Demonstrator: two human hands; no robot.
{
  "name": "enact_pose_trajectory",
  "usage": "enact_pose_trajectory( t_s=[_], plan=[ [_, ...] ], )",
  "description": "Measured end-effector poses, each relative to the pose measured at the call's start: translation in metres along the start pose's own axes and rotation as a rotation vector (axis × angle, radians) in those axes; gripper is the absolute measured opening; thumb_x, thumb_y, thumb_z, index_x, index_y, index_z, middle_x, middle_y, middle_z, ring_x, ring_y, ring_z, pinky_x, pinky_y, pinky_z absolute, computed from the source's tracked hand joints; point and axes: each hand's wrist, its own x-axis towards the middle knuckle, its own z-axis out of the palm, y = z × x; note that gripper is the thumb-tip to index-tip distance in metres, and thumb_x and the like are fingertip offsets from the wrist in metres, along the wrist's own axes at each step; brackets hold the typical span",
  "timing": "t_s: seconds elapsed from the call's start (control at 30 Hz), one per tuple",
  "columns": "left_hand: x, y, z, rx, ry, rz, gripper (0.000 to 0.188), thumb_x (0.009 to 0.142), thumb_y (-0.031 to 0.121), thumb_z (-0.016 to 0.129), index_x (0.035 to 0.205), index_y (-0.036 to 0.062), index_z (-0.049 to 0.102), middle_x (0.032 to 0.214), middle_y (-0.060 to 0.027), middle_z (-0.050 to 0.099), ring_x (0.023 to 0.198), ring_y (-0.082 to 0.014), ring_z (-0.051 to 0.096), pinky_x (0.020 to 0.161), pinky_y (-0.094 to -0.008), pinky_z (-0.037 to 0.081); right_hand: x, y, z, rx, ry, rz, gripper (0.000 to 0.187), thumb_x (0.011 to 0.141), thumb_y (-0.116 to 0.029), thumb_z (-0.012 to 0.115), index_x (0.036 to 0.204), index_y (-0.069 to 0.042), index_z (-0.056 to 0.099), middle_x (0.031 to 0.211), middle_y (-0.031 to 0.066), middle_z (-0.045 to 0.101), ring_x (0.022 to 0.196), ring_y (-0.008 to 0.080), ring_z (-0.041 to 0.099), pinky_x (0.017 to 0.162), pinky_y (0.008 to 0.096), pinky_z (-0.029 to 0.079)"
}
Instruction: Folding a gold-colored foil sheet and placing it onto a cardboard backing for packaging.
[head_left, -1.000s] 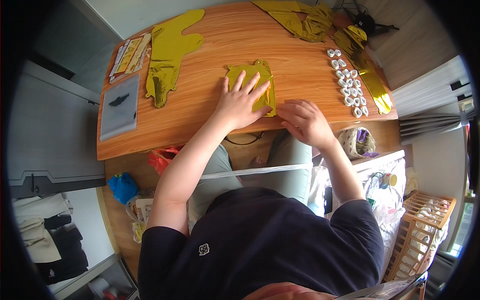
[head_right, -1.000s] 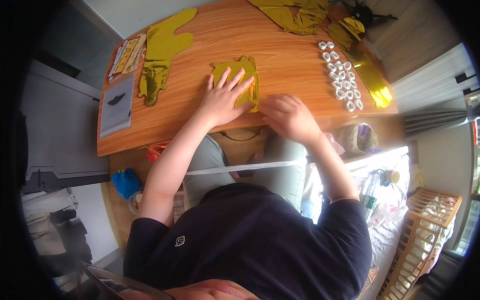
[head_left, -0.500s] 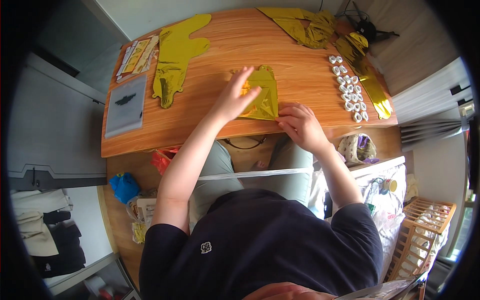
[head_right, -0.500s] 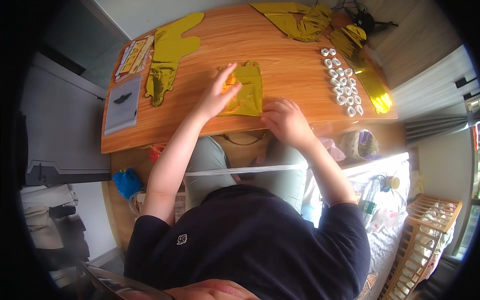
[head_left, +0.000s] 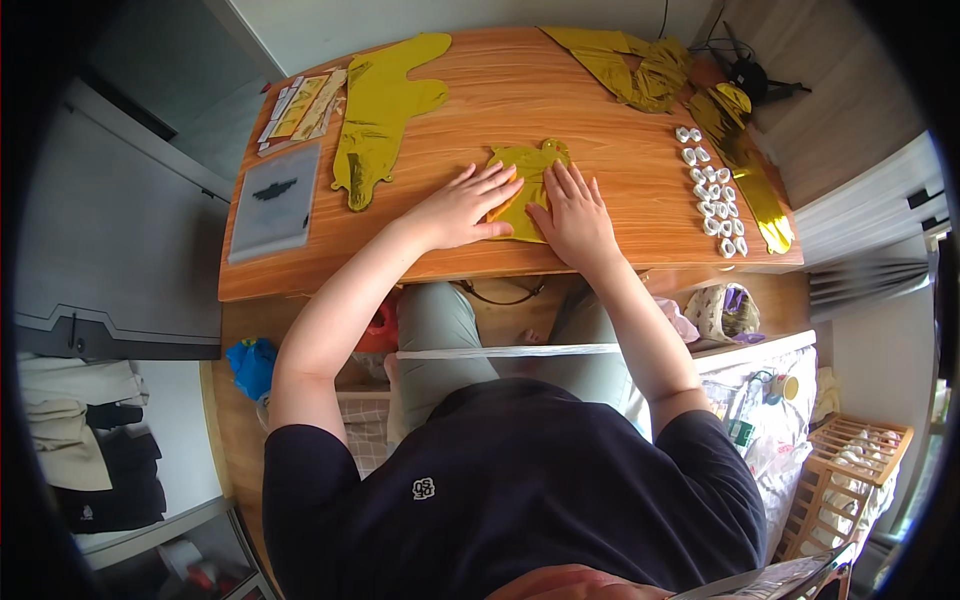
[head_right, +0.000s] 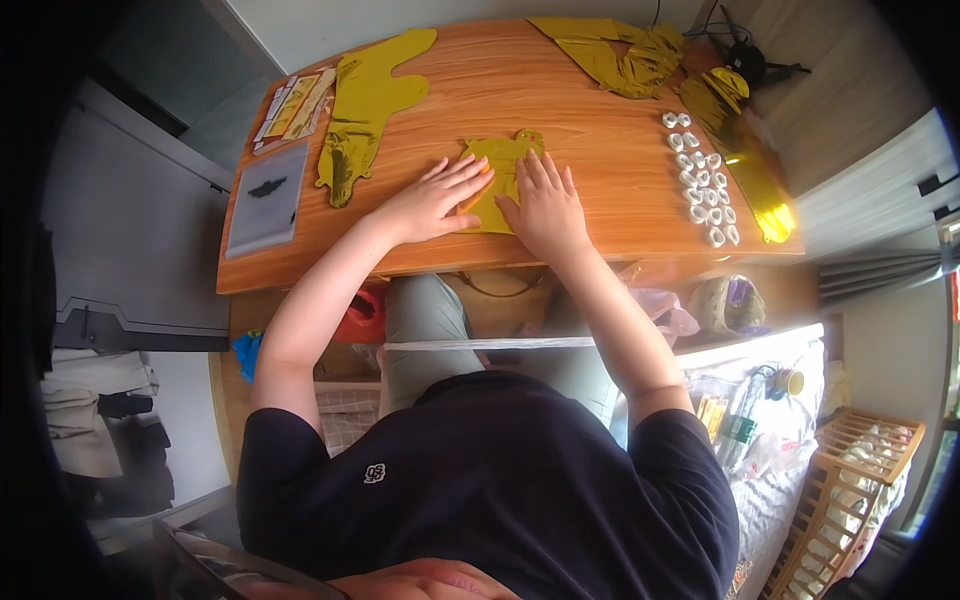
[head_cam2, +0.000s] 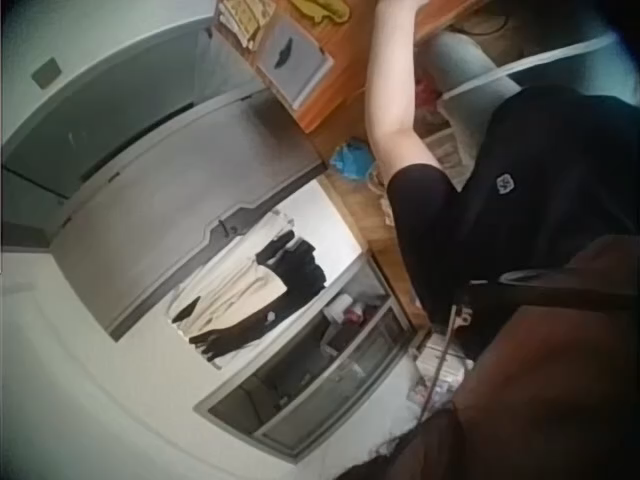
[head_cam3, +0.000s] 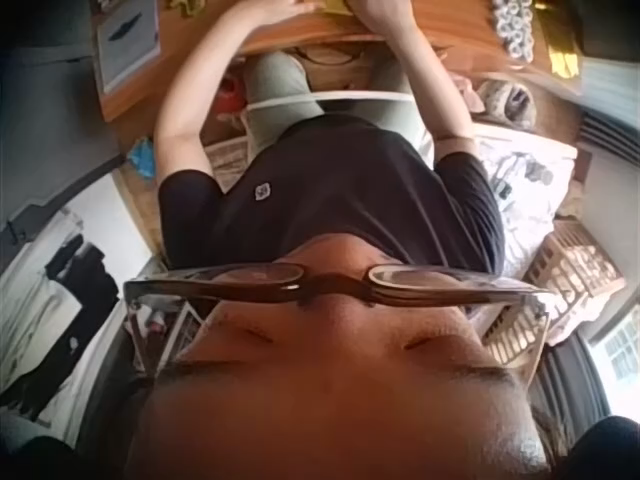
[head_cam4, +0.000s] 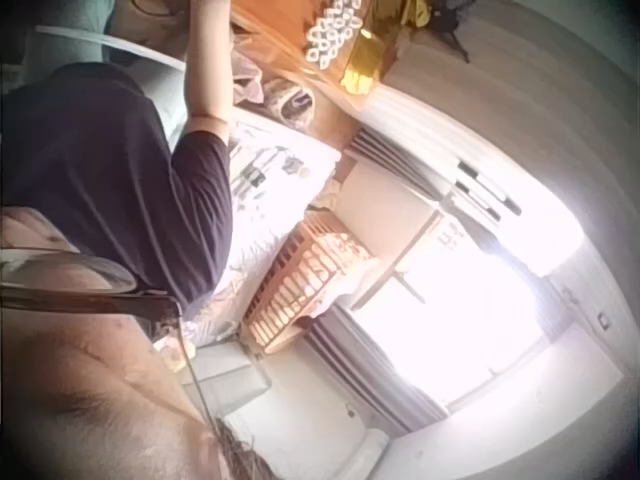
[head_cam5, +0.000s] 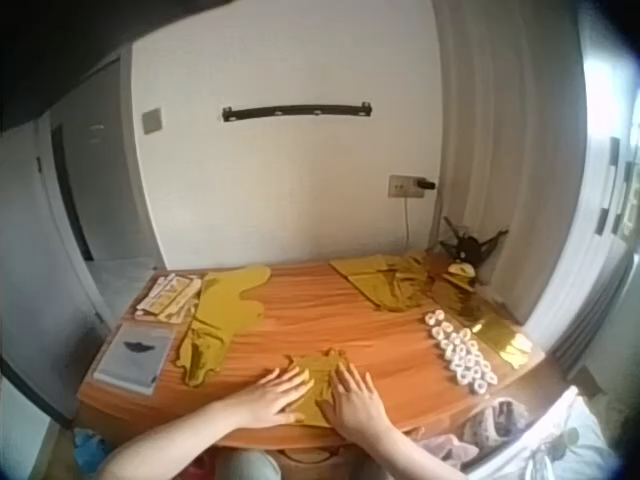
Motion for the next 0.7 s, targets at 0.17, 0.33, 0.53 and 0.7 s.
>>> enact_pose_trajectory(
  t_s=[0.17,0.33,0.53,0.7],
  plan=[
    [-0.002,-0.004,-0.014,0.093,-0.113,0.012,0.096,0.091,0.069,0.060,0.165,0.0168,0.027,0.171,-0.0126,0.024,0.159,-0.0289,0.019,0.128,-0.0544,0.015,-0.002,0.001,0.003,-0.081,-0.045,-0.031,0.074,0.103,-0.054,0.051,0.153,0.000,0.044,0.160,0.0198,0.042,0.150,0.0370,0.037,0.123,0.0530,0.027],
    [0.000,-0.005,-0.020,0.179,-0.163,0.023,0.109,0.082,0.079,0.060,0.166,0.0186,0.023,0.170,-0.0141,0.024,0.158,-0.0299,0.020,0.129,-0.0544,0.014,-0.001,0.003,0.002,-0.121,-0.067,-0.033,0.078,0.103,-0.057,0.049,0.155,0.000,0.040,0.162,0.0195,0.039,0.151,0.0368,0.036,0.123,0.0542,0.025],
    [-0.008,-0.006,-0.018,-0.161,-0.030,0.004,0.133,0.067,0.083,0.072,0.167,0.0178,0.013,0.171,-0.0186,0.019,0.158,-0.0323,0.020,0.129,-0.0530,0.015,0.000,0.006,-0.006,-0.118,-0.106,-0.082,0.078,0.103,-0.058,0.048,0.156,0.000,0.039,0.164,0.0179,0.037,0.152,0.0351,0.033,0.125,0.0523,0.024],
    [-0.040,0.052,-0.007,0.210,-0.060,-0.003,0.132,0.063,0.072,0.084,0.166,0.0189,0.021,0.172,-0.0131,0.017,0.159,-0.0339,0.016,0.130,-0.0539,0.013,-0.021,0.008,-0.027,-0.048,-0.209,-0.199,0.078,0.103,-0.056,0.048,0.158,-0.002,0.036,0.165,0.0161,0.035,0.154,0.0334,0.031,0.126,0.0499,0.021]
  ],
)
